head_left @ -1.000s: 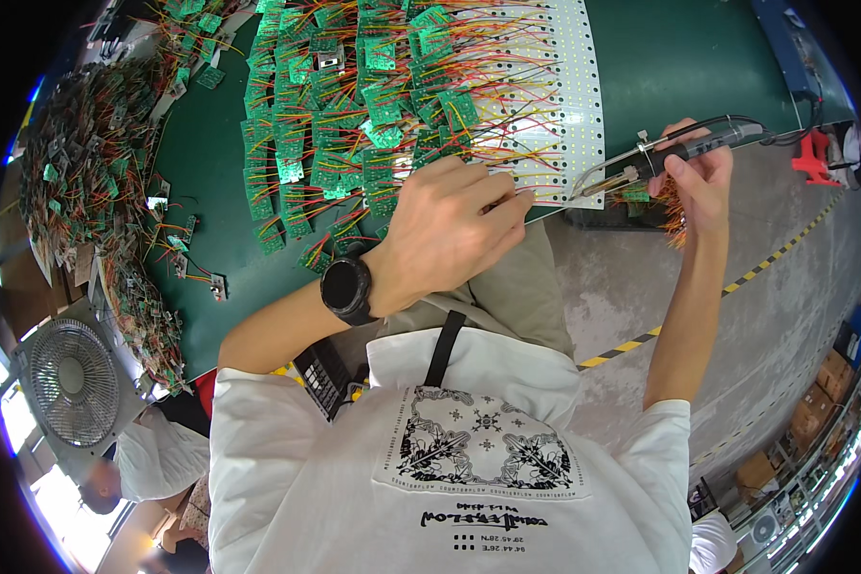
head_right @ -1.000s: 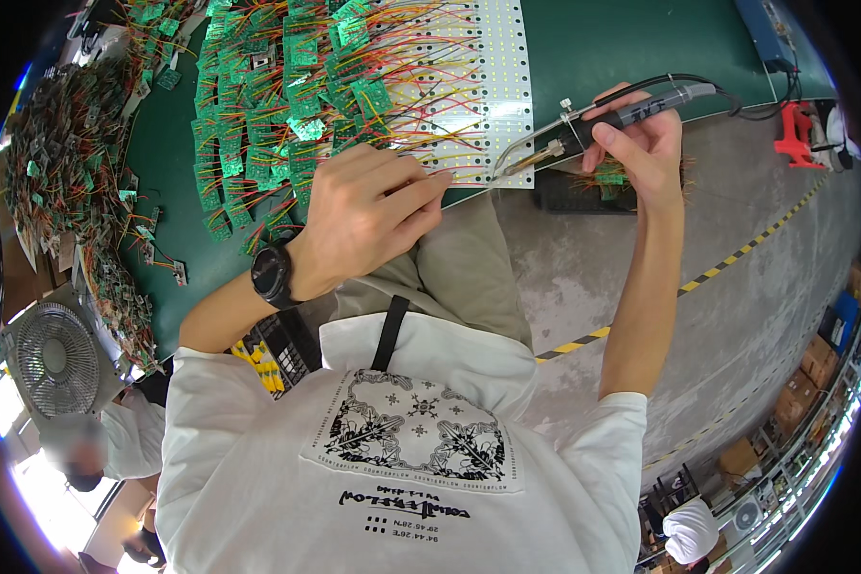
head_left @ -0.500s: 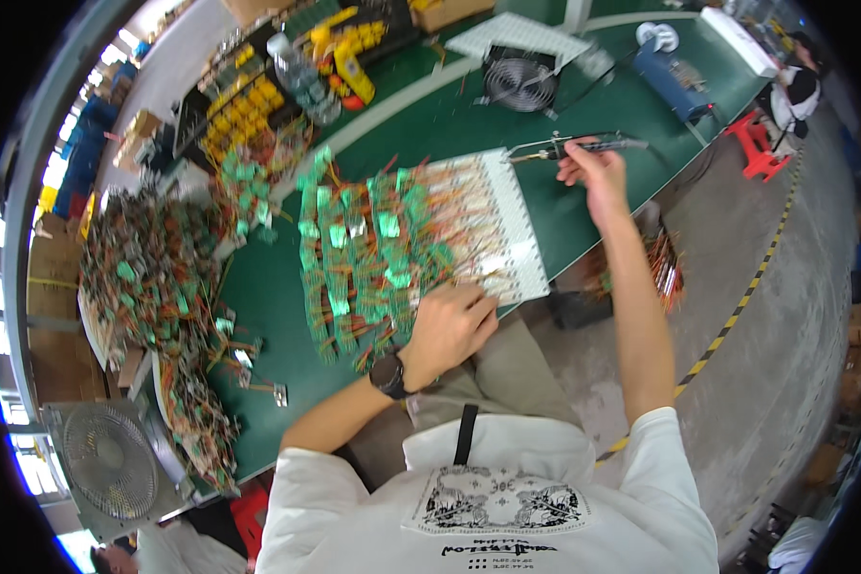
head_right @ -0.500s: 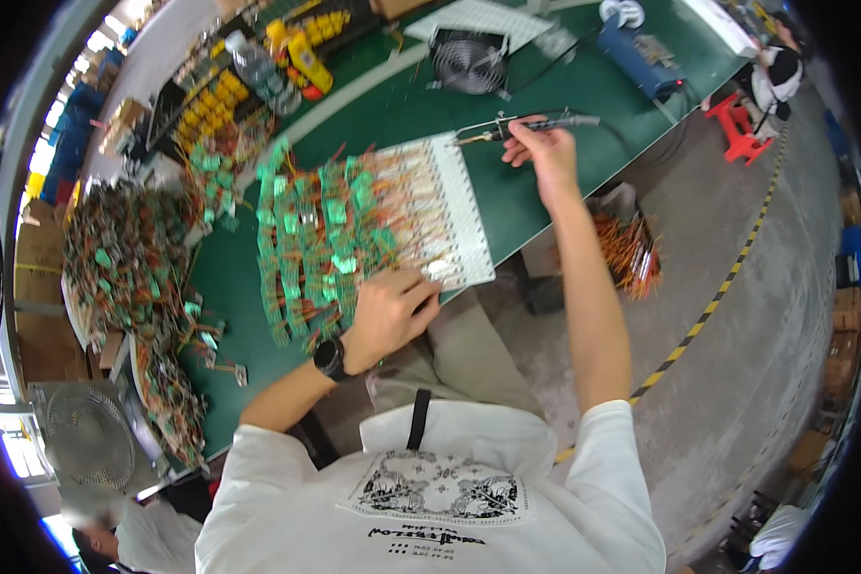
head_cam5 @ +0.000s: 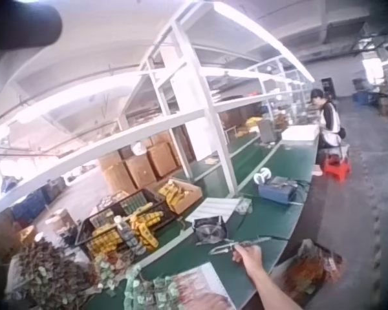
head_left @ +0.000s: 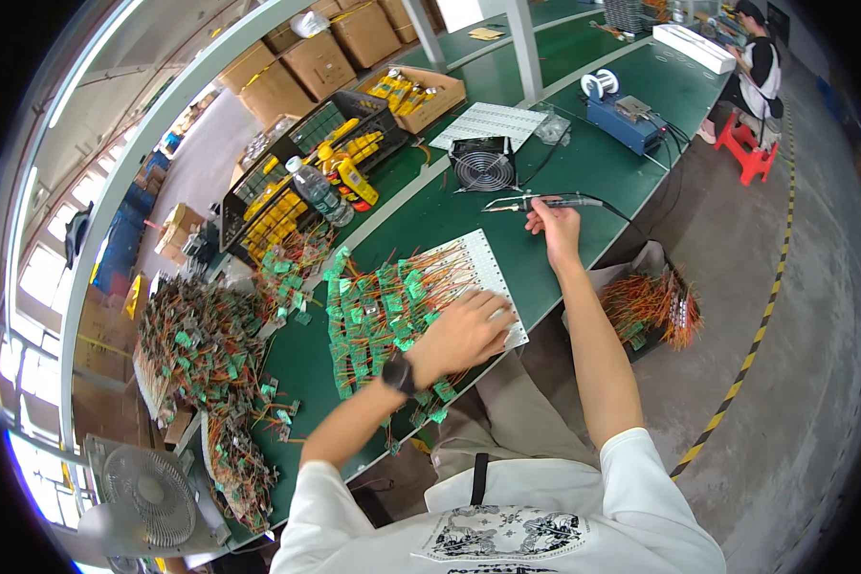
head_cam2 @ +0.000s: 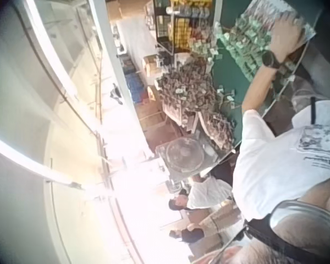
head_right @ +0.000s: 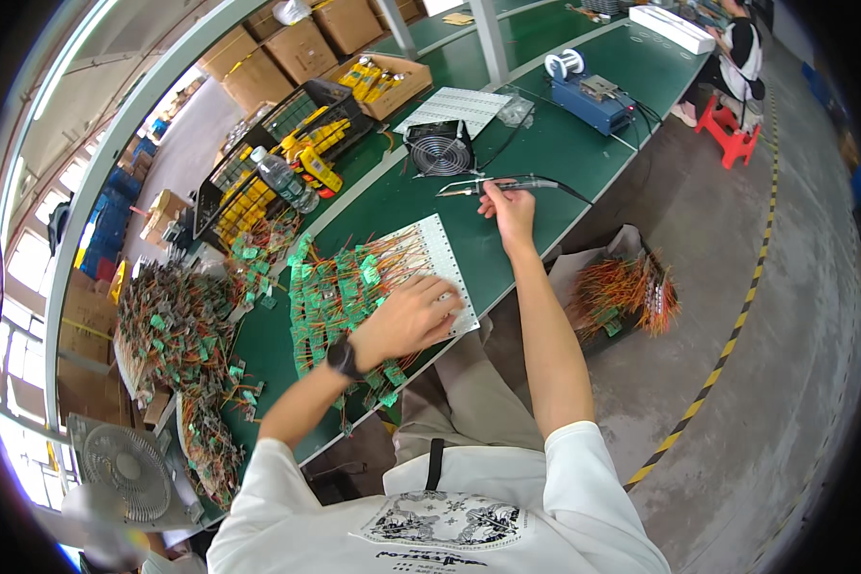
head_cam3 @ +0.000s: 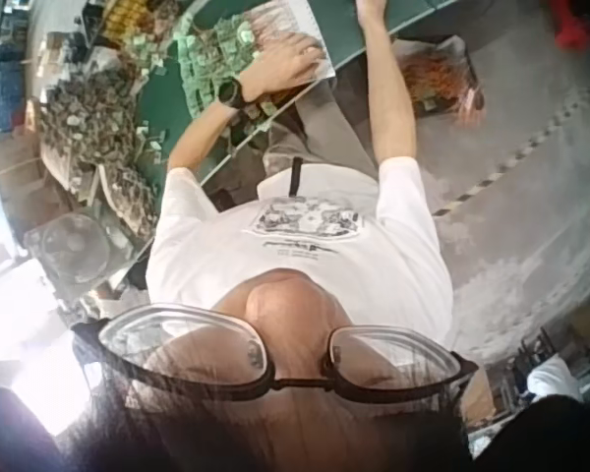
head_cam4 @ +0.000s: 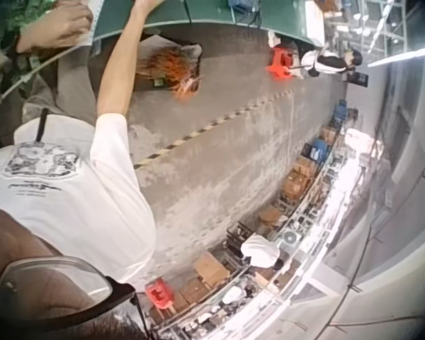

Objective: Soldering wires onto circuit board panels in a factory setting.

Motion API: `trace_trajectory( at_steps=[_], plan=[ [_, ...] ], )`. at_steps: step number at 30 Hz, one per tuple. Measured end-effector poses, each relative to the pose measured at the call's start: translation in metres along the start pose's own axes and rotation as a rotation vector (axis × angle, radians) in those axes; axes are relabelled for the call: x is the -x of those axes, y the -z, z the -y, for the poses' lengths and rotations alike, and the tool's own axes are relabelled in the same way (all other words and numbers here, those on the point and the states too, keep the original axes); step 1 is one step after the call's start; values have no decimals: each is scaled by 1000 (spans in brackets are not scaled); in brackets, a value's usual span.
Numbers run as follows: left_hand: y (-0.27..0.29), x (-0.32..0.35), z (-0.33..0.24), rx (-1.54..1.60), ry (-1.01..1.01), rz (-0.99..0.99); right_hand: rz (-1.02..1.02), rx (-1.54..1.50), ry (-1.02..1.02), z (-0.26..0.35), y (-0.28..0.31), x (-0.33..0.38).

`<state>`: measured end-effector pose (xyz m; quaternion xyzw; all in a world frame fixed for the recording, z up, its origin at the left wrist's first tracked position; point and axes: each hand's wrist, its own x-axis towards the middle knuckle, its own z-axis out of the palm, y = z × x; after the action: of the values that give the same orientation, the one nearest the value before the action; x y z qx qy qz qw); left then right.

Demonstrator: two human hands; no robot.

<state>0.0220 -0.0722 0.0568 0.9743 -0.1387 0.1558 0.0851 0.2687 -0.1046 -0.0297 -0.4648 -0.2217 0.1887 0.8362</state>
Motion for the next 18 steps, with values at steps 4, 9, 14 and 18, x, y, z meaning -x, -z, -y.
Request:
trace_trajectory(
  at_steps=[4, 9, 14, 18],
  plan=[
    [-20, -34, 43, -100, -182, 238, -97, 17, 2, -4, 9, -2],
    [-18, -43, 57, -35, -150, 221, -134, -133, -13, -5, 19, -5],
    [-4, -12, 106, -13, 181, -140, -175, -209, 37, -4, 16, -4],
    [-4, 13, 152, -201, 358, -55, -152, -164, 40, -5, 12, -4]
  ],
)
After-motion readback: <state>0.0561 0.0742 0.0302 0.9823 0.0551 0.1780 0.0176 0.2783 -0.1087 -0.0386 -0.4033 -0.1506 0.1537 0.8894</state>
